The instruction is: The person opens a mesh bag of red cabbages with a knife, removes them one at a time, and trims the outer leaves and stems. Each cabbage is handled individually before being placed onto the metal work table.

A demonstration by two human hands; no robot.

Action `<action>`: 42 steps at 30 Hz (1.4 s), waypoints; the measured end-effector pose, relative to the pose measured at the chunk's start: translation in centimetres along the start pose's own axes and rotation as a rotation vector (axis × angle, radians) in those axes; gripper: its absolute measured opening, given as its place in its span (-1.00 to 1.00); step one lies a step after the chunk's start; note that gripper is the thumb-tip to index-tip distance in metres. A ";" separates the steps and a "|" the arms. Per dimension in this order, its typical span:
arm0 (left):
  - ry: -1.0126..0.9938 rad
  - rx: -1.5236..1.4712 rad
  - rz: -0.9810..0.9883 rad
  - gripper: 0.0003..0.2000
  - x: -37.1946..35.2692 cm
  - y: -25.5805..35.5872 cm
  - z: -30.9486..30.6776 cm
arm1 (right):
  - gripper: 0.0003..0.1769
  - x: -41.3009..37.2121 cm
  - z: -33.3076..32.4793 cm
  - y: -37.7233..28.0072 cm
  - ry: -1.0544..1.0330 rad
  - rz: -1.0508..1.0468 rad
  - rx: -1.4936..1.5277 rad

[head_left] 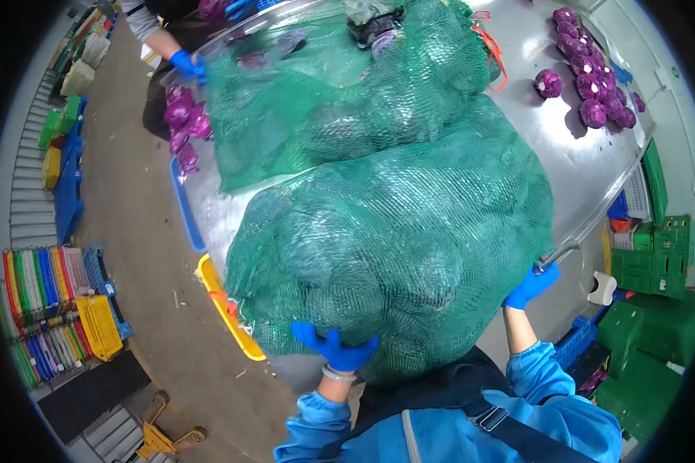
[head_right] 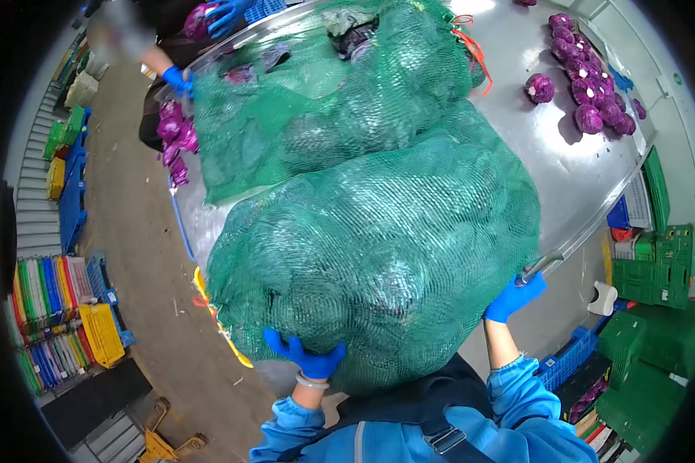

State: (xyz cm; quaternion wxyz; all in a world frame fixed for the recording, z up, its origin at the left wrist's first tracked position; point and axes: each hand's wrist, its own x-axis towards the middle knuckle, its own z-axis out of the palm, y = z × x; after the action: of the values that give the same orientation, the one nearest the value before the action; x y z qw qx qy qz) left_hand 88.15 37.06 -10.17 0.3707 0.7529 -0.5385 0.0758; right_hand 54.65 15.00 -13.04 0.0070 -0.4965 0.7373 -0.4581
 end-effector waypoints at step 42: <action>-0.736 -0.493 -0.302 -0.64 15.8 2.8 1.7 | -0.61 -0.6 -8.6 -14.2 -0.917 -1.085 -0.177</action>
State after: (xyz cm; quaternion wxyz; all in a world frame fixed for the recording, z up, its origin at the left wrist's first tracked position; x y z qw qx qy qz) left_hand 91.68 23.62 -1.92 0.3299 0.6892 -0.5205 -0.3812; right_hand 61.25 19.95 1.39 0.0472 -0.9344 0.3438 -0.0805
